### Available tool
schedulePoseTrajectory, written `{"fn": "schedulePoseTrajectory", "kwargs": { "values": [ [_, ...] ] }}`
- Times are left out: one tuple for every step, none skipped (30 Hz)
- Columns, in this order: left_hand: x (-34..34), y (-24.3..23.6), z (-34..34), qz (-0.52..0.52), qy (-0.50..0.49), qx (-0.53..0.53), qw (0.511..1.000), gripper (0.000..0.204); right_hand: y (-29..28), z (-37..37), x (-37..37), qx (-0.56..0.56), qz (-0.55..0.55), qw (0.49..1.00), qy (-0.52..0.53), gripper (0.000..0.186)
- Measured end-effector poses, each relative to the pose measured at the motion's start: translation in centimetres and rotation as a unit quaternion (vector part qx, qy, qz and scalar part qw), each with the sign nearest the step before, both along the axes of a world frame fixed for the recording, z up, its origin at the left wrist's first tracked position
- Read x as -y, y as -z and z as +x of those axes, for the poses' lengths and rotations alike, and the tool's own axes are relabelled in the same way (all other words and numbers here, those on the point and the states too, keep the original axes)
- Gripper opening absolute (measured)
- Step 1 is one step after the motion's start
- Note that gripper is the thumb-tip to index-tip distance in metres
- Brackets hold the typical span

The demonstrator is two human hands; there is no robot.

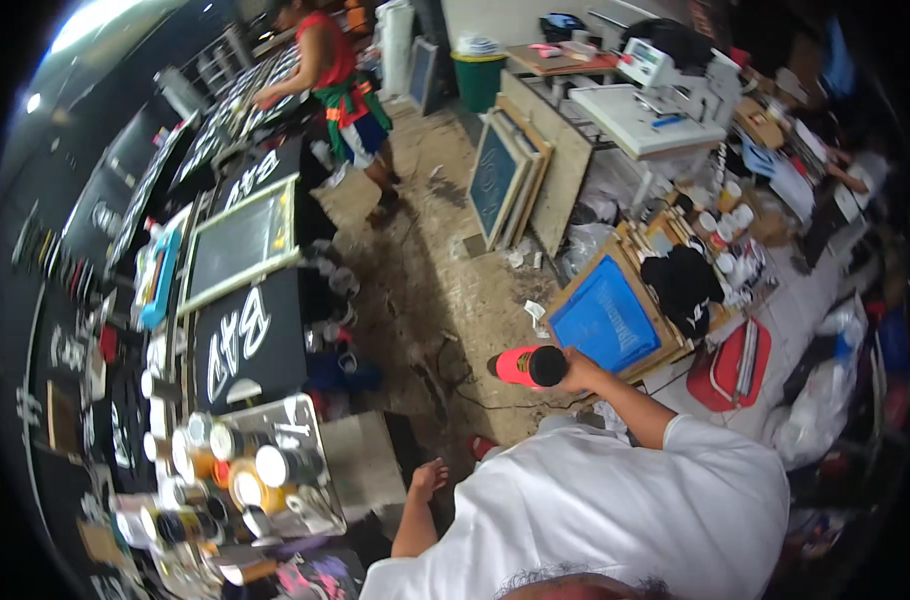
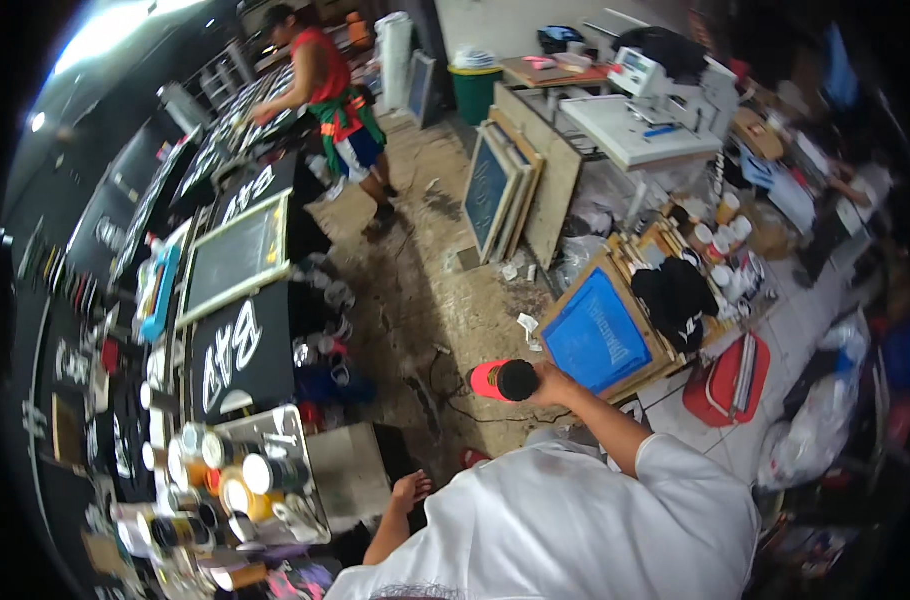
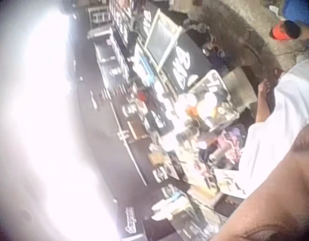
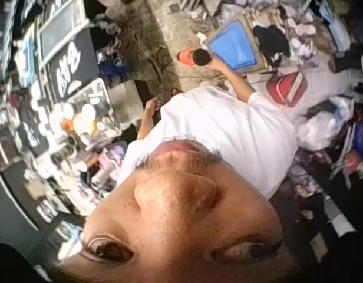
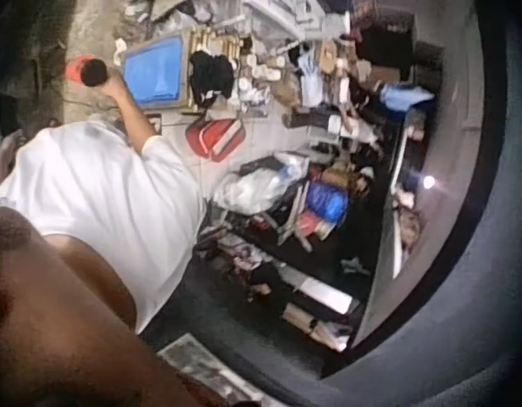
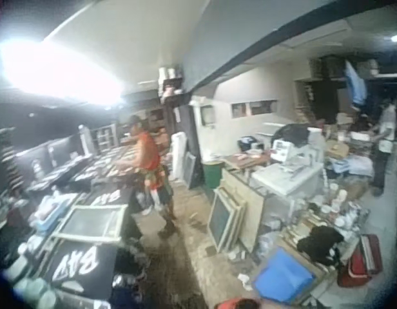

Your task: The person positions printed shirts on a workstation, fills a bottle from a water jug, handles more shirts, and picks up a heat gun.

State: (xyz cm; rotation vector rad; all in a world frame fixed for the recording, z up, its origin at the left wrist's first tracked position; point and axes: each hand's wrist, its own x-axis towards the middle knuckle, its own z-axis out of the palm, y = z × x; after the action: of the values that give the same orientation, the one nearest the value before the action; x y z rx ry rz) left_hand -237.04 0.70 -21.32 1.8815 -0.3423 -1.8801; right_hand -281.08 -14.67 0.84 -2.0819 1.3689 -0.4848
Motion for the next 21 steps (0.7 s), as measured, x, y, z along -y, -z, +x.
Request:
{"fn": "schedulePoseTrajectory", "kwargs": {
  "values": [
    [1.8, -0.6, -0.7, -0.002, 0.003, -0.024, 1.0, 0.028, 0.1, -0.6, 0.0, 0.005, -0.005, 1.0, 0.029, 0.04],
    [3.5, -1.3, -1.2, -0.004, 0.031, -0.02, 0.999, 0.028, 0.6, -1.1, -0.2, 0.064, -0.012, 0.998, 0.024, 0.04],
    [5.6, -2.0, -1.9, -0.028, -0.001, -0.073, 0.997, 0.029, 1.2, -1.5, -0.3, 0.122, -0.022, 0.992, 0.018, 0.041],
    [7.6, -2.7, -2.9, -0.05, -0.034, -0.127, 0.99, 0.03, 3.3, -1.9, 0.5, 0.089, 0.024, 0.995, 0.041, 0.041],
    [9.4, -3.2, -3.6, -0.047, -0.006, -0.124, 0.991, 0.03, 5.1, -1.9, 1.1, 0.058, 0.075, 0.994, 0.062, 0.042],
    [10.3, -2.9, -3.3, -0.072, -0.045, -0.134, 0.987, 0.036, -3.1, -1.1, -0.3, -0.032, 0.067, 0.997, 0.03, 0.039],
    [12.3, -3.6, -3.8, -0.101, -0.065, -0.148, 0.982, 0.041, -3.4, -2.0, -0.9, -0.025, 0.065, 0.996, 0.061, 0.039],
    [14.3, -4.5, -4.1, -0.137, -0.036, -0.255, 0.956, 0.047, -3.0, -2.9, -1.3, 0.106, 0.032, 0.992, 0.061, 0.036],
    [15.8, -5.4, -4.5, -0.158, -0.046, -0.187, 0.968, 0.049, -2.7, -3.9, -1.8, 0.234, -0.007, 0.97, 0.06, 0.033],
    [17.3, -6.1, -4.2, -0.176, -0.047, -0.194, 0.964, 0.049, -3.3, -4.8, -2.1, 0.222, -0.007, 0.973, 0.057, 0.031],
    [18.9, -7.3, -5.1, -0.18, -0.05, -0.123, 0.975, 0.053, -3.0, -6.0, -2.8, 0.223, -0.012, 0.972, 0.077, 0.031],
    [19.9, -8.1, -4.8, -0.193, -0.05, -0.098, 0.975, 0.058, -2.9, -6.3, -3.5, 0.195, -0.016, 0.977, 0.081, 0.031],
    [20.8, -8.6, -4.9, -0.201, -0.049, -0.072, 0.976, 0.063, -2.8, -7.1, -4.0, 0.168, -0.015, 0.982, 0.088, 0.031],
    [21.5, -9.4, -5.8, -0.209, -0.026, -0.04, 0.977, 0.066, -3.3, -8.5, -4.5, 0.175, 0.03, 0.981, 0.072, 0.034],
    [22.1, -10.1, -6.8, -0.218, -0.005, -0.008, 0.976, 0.07, -3.6, -9.6, -5.4, 0.178, 0.028, 0.98, 0.083, 0.034],
    [22.4, -10.4, -7.3, -0.217, 0.018, -0.015, 0.976, 0.075, -4.5, -10.4, -6.6, 0.225, 0.064, 0.964, 0.124, 0.034],
    [22.4, -10.5, -7.9, -0.217, 0.027, -0.015, 0.976, 0.075, -4.9, -11.2, -7.5, 0.271, 0.1, 0.943, 0.162, 0.035],
    [22.4, -10.7, -8.5, -0.204, 0.043, -0.019, 0.978, 0.076, -3.3, -12.1, -7.5, 0.248, 0.129, 0.949, 0.148, 0.038],
    [22.4, -11.1, -9.4, -0.192, 0.059, -0.024, 0.979, 0.077, -2.3, -12.5, -7.8, 0.246, -0.049, 0.961, 0.119, 0.037],
    [22.1, -10.3, -8.4, -0.18, 0.08, -0.046, 0.979, 0.08, -4.8, -12.5, -7.9, 0.207, -0.009, 0.973, 0.104, 0.037],
    [21.6, -9.4, -7.8, -0.182, 0.074, -0.044, 0.98, 0.08, -7.4, -12.4, -8.3, 0.166, 0.031, 0.982, 0.089, 0.037]
  ]
}}
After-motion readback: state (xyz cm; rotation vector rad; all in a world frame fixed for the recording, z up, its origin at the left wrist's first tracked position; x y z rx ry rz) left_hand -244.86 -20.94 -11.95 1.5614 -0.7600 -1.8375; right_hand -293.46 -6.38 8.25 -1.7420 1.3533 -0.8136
